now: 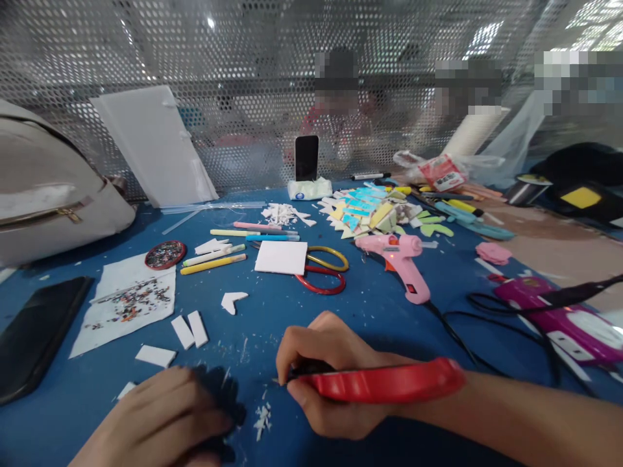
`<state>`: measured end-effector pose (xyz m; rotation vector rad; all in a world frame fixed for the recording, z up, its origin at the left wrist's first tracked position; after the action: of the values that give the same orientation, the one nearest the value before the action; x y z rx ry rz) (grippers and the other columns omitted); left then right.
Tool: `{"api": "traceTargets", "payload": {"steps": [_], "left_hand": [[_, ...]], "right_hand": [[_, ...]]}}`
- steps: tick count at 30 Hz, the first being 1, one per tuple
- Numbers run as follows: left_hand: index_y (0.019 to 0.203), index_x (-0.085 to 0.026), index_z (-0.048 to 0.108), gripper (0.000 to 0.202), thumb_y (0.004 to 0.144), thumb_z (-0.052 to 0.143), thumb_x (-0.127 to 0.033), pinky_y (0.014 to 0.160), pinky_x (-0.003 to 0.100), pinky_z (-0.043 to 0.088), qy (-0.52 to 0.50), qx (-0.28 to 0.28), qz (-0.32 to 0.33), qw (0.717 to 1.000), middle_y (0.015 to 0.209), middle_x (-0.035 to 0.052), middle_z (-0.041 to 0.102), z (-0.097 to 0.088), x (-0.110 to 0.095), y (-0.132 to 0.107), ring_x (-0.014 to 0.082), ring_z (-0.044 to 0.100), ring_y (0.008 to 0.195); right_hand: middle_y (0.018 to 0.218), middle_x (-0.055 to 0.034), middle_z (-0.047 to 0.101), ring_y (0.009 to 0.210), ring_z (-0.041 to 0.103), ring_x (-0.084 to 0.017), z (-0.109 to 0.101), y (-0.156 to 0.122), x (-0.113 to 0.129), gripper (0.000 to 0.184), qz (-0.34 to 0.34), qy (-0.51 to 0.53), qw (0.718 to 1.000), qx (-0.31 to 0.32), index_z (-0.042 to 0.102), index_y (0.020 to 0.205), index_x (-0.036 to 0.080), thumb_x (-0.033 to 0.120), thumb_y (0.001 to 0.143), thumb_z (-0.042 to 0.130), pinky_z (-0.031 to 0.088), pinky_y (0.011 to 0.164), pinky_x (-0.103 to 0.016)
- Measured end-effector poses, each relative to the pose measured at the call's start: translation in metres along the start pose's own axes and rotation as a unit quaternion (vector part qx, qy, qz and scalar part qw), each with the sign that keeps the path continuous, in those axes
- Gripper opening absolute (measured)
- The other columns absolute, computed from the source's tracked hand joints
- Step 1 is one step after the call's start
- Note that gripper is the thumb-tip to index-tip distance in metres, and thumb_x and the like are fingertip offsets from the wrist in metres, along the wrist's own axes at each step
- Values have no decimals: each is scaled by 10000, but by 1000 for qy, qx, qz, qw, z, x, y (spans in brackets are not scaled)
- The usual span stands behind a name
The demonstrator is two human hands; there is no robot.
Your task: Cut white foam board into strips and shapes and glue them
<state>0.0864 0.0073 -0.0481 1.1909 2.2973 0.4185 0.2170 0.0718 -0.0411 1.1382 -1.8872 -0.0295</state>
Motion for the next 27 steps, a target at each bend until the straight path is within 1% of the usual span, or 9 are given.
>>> {"api": "traceTargets", "payload": {"steps": [3, 6, 8, 10, 13, 16, 18, 22, 27], "left_hand": [[1095, -206, 653, 401, 996, 464, -545, 645, 262, 460, -65, 19, -59, 996, 875, 26, 684, 11, 12, 13, 160, 606, 743], [1144, -241, 651, 455, 937, 515, -623, 691, 286, 453, -91, 53, -75, 992, 967, 26, 686, 26, 12, 24, 176, 612, 794], [1117, -247, 669, 391, 942, 547, -575, 733, 290, 458, -115, 69, -79, 988, 999, 25, 681, 34, 10, 30, 177, 617, 830], [1054, -234, 694, 263, 970, 573, -452, 774, 267, 469, -159, 77, -77, 981, 999, 25, 676, 37, 6, 34, 164, 625, 871], [1004, -201, 715, 156, 982, 586, -287, 793, 219, 482, -221, 76, -68, 970, 964, 30, 670, 38, 3, 37, 141, 635, 891], [994, -169, 710, 167, 995, 551, -222, 792, 207, 486, -245, 71, -50, 966, 945, 47, 672, 35, 0, 38, 137, 643, 885], [974, -149, 695, 216, 1017, 497, -222, 792, 214, 485, -243, 73, -32, 967, 939, 60, 674, 33, -3, 40, 142, 643, 881], [962, -143, 662, 314, 1054, 386, -260, 781, 225, 488, -212, 101, -18, 972, 950, 73, 673, 33, -8, 43, 154, 638, 875], [948, -148, 620, 280, 1030, 355, -113, 763, 234, 497, -145, 146, 3, 979, 975, 74, 671, 35, -17, 48, 171, 633, 862]], "right_hand": [[647, 10, 584, 507, 495, -111, -9, 7, -6, 107, 39, 28, 999, -19, 542, 836, 227, 255, 922, 486, 370, 488, -242], [592, 49, 487, 463, 410, -91, -17, 9, -20, 208, 110, 97, 988, -39, 523, 862, 206, 361, 988, 466, 315, 445, -223], [553, 73, 433, 451, 376, -89, -19, 7, -32, 262, 158, 143, 975, -55, 506, 882, 201, 421, 1009, 443, 286, 436, -215], [532, 86, 414, 447, 378, -88, -19, 3, -40, 273, 182, 177, 964, -76, 495, 885, 201, 436, 1012, 438, 278, 439, -209], [524, 95, 406, 436, 389, -82, -17, 1, -44, 240, 183, 200, 959, -87, 497, 885, 200, 401, 1008, 454, 276, 434, -197], [529, 96, 410, 432, 391, -78, -14, 1, -44, 215, 173, 208, 959, -79, 502, 888, 199, 373, 1006, 462, 277, 429, -188], [524, 95, 417, 432, 391, -79, -13, 1, -43, 211, 177, 208, 959, -78, 504, 885, 199, 368, 1004, 463, 281, 432, -187], [506, 94, 438, 430, 377, -78, -15, 2, -42, 195, 186, 205, 958, -81, 502, 882, 198, 350, 997, 461, 287, 445, -188], [501, 92, 450, 430, 371, -79, -15, 3, -43, 180, 191, 199, 958, -82, 504, 873, 204, 337, 989, 473, 287, 445, -192]]}}
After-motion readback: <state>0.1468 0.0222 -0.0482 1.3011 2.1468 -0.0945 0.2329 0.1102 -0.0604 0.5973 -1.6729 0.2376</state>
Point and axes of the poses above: each hand's wrist, its own y-axis towards the middle knuckle, its own z-axis out of the palm, x = y × z, the point moved 10 cm from there along y, towards the middle knuckle
